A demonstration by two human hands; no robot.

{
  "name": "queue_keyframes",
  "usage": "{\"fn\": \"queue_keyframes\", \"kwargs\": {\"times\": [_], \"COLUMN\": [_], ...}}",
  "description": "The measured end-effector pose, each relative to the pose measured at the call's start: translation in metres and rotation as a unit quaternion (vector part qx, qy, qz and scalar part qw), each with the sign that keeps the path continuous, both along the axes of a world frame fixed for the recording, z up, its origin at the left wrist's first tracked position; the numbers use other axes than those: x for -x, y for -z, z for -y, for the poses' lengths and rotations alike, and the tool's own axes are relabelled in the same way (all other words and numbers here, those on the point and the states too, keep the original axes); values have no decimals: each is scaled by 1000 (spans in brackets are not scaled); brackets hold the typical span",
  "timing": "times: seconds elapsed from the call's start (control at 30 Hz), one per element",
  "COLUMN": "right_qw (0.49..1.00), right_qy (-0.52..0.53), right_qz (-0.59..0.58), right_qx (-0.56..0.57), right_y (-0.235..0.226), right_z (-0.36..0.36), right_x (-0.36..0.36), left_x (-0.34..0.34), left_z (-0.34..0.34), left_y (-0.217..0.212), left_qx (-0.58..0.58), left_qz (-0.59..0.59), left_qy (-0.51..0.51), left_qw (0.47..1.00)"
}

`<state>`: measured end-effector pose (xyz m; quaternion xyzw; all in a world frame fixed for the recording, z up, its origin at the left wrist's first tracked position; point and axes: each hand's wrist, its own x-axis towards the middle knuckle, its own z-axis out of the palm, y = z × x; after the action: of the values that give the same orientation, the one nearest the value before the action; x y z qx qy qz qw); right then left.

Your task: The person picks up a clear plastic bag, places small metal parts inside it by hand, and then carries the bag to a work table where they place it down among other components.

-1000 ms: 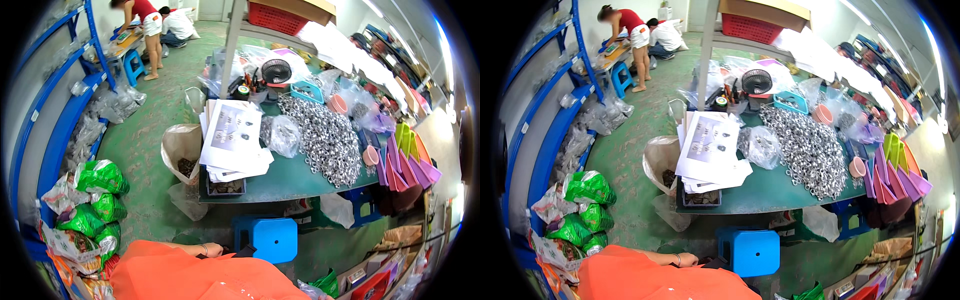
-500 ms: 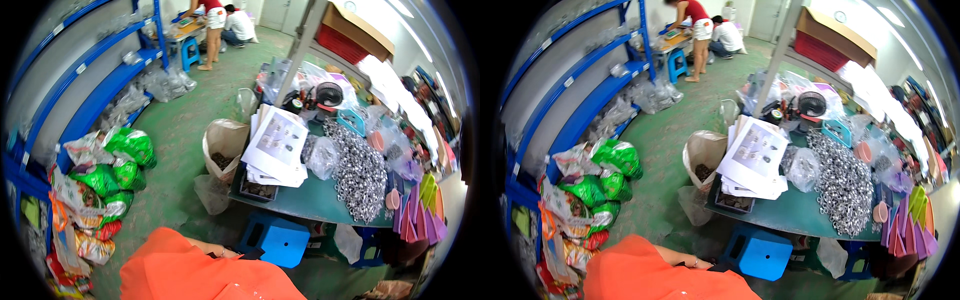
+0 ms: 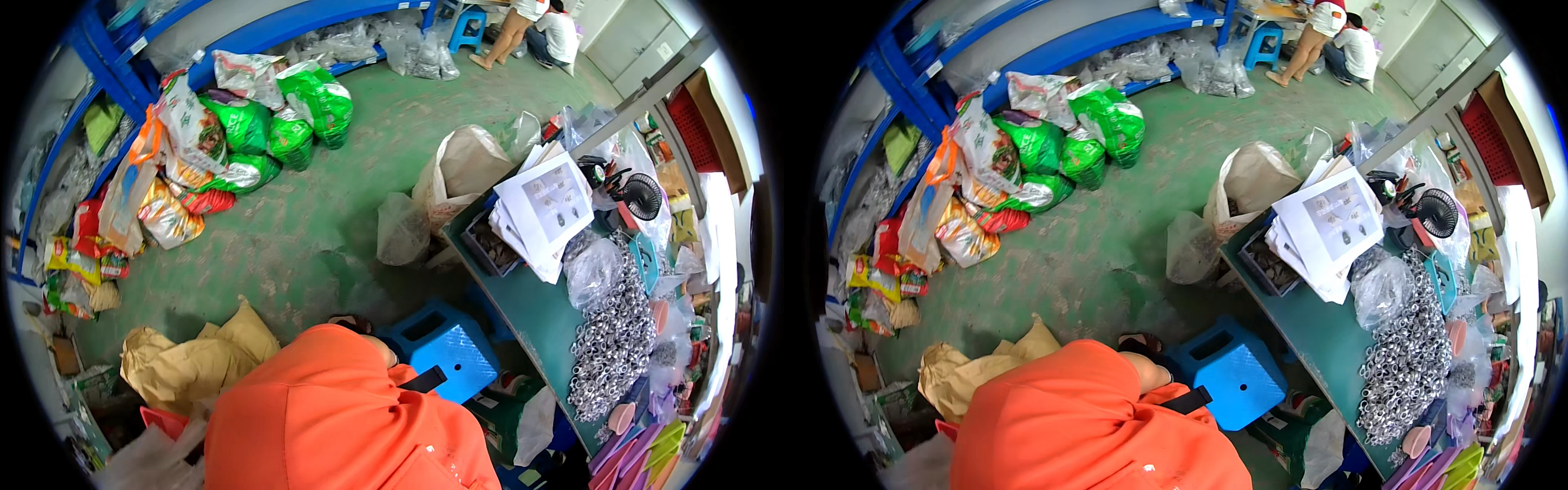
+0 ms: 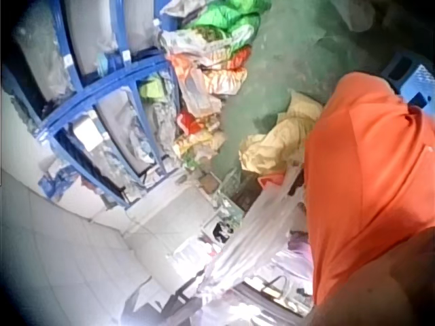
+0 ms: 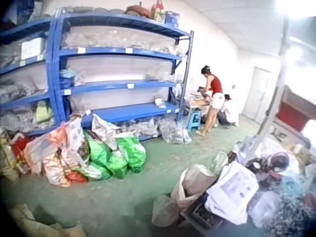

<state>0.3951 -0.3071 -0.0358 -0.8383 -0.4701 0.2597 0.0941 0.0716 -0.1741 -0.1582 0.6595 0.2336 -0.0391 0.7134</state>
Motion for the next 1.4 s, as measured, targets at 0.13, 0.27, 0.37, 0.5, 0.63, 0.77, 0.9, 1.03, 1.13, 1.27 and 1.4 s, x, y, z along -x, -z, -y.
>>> {"fn": "queue_keyframes", "kwargs": {"times": [0.13, 0.27, 0.37, 0.5, 0.63, 0.77, 0.9, 1.03, 1.13, 1.27, 1.4], "right_qw": [999, 998, 997, 996, 997, 997, 997, 998, 998, 998, 998], "right_qy": [-27, -49, -55, -59, -41, -38, -42, -37, -36, -43, -28], "right_qz": [-16, -27, -41, -50, -57, -57, -58, -51, -48, -48, -44], "right_qx": [-5, -18, -26, -36, -42, -39, -34, -29, -26, -19, -21], "right_y": [8, 14, 19, 24, 29, 30, 32, 34, 33, 36, 34], "right_z": [4, 7, 10, 12, 22, 27, 28, 33, 35, 32, 39], "right_x": [-17, -30, -35, -40, -47, -51, -56, -62, -65, -63, -62], "left_x": [-20, -30, -46, -39, 29, 60, 61, 57, 57, 62, 60], "left_z": [30, 41, 34, 37, 72, 89, 85, 80, 81, 87, 80], "left_y": [-2, -11, -34, -44, -31, -36, -44, -43, -44, -43, -47], "left_qx": [-3, -15, -37, -68, -72, -89, -110, -120, -119, -115, -122], "left_qz": [-10, -20, -4, -14, -123, -185, -193, -186, -186, -190, -183], "left_qy": [-19, -25, -38, -63, -96, -141, -169, -183, -192, -204, -201], "left_qw": [1000, 999, 999, 996, 985, 969, 960, 958, 956, 953, 955]}}
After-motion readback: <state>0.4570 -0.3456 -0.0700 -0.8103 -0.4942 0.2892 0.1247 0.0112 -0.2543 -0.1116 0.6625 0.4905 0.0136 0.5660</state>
